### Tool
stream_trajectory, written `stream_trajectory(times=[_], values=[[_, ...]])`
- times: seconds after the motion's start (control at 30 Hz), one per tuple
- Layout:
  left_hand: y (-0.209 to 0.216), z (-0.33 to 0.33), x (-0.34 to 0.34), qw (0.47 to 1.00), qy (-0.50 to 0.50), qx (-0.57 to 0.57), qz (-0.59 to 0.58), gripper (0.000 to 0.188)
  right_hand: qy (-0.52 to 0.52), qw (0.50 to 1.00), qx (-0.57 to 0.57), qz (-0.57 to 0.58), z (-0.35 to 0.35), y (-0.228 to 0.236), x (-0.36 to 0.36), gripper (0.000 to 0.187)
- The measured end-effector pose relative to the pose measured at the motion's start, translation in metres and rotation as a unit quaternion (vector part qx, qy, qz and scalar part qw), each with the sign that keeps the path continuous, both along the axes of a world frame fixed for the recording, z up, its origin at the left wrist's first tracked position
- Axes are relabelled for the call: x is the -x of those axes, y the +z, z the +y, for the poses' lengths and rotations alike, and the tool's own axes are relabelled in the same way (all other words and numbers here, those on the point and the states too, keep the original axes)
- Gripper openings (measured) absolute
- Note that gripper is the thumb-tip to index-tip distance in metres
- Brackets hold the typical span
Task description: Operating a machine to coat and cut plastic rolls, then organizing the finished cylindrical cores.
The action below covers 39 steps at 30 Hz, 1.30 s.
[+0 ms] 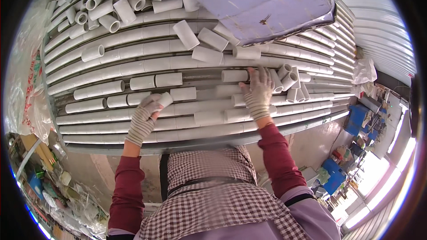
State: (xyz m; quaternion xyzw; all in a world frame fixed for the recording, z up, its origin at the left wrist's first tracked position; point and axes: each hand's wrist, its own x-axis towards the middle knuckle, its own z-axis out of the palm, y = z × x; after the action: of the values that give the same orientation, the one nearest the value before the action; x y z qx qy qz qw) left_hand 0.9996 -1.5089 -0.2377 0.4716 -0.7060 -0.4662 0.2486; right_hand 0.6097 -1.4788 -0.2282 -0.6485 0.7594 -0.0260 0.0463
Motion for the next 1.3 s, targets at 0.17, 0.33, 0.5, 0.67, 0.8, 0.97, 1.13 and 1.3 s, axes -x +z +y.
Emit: stream_trajectory(times=[0.17, 0.33, 0.5, 0.67, 0.8, 0.97, 1.13, 1.3], values=[[0.0, 0.007, 0.046, 0.993, -0.089, 0.047, -0.06, 0.036, 0.037, 0.992, -0.102, -0.062, -0.017, 0.001, 0.07, 0.058], [-0.01, 0.014, 0.027, 0.958, 0.026, 0.106, -0.266, 0.038, 0.114, 0.982, -0.065, -0.135, -0.006, 0.008, 0.091, 0.048], [0.012, 0.014, 0.07, 0.866, 0.03, 0.165, -0.471, 0.034, 0.209, 0.967, -0.057, -0.135, 0.006, 0.003, 0.128, 0.045], [0.038, 0.038, 0.257, 0.968, -0.079, 0.105, -0.215, 0.04, 0.184, 0.963, -0.07, -0.183, 0.004, 0.009, 0.155, 0.05], [0.016, 0.055, 0.317, 0.938, -0.117, 0.135, -0.296, 0.051, 0.176, 0.966, -0.102, -0.161, 0.019, 0.01, 0.18, 0.048], [0.002, 0.059, 0.306, 0.946, -0.066, 0.084, -0.306, 0.051, 0.179, 0.966, 0.064, -0.173, 0.008, 0.058, 0.203, 0.053], [0.011, 0.046, 0.392, 0.992, -0.022, 0.076, -0.094, 0.049, 0.058, 0.995, 0.029, -0.073, 0.011, 0.01, 0.263, 0.061], [0.006, 0.032, 0.431, 0.985, -0.153, 0.003, -0.083, 0.053, -0.011, 0.985, -0.027, -0.169, 0.016, 0.016, 0.295, 0.061]])
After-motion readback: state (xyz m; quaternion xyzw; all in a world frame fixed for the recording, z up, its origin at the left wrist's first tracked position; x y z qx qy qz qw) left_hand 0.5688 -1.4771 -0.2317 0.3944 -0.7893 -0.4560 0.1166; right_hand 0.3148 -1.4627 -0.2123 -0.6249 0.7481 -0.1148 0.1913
